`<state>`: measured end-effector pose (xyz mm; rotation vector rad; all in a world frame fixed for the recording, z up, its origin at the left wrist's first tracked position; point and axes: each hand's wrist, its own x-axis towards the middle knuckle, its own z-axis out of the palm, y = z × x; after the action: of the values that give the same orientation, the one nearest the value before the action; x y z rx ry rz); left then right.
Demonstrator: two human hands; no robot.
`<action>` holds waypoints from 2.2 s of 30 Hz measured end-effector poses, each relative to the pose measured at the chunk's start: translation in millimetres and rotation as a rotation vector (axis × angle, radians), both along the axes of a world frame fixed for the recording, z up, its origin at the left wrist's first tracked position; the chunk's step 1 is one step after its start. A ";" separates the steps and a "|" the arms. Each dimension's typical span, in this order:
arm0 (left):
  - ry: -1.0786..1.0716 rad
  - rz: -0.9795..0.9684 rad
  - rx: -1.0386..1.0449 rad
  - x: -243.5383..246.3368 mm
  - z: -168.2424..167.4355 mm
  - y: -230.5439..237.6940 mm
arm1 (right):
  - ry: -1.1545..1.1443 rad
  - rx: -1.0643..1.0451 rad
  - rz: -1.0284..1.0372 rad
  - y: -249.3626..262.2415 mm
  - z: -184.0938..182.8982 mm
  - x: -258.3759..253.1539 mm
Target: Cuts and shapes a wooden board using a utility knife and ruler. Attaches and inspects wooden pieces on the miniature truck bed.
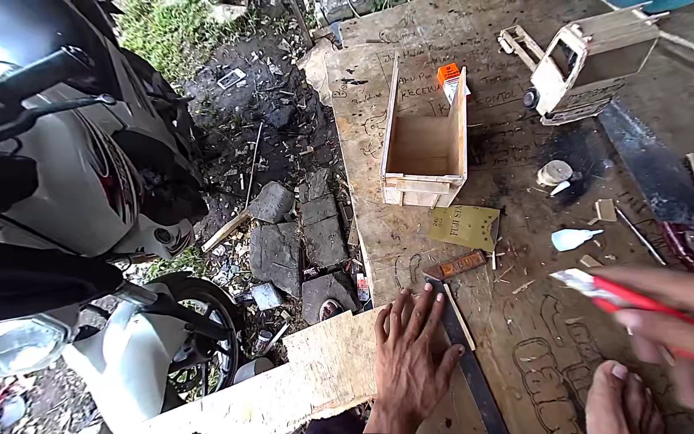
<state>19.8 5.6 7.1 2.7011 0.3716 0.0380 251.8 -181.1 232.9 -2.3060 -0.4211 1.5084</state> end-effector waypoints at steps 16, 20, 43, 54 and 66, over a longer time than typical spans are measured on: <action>-0.021 0.007 -0.071 1.5 5.2 -0.9 | -0.629 0.245 -0.241 65.4 -155.2 -141.0; 0.000 0.012 -0.064 1.5 6.1 -1.9 | -0.537 0.221 -0.318 53.4 -155.0 -133.7; 0.111 -0.002 -0.036 10.3 28.3 -7.4 | -0.529 0.227 -0.358 50.9 -154.1 -125.8; 0.129 0.005 -0.066 10.7 26.8 -6.0 | -0.474 0.253 -0.337 44.3 -153.3 -133.8; 0.105 0.015 0.133 27.9 39.5 -15.3 | -0.725 0.267 -0.223 65.3 -156.8 -142.6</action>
<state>47.7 -9.6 46.6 2.8397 0.4354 -0.0783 109.2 -115.8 76.1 -2.5038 -0.4841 0.4418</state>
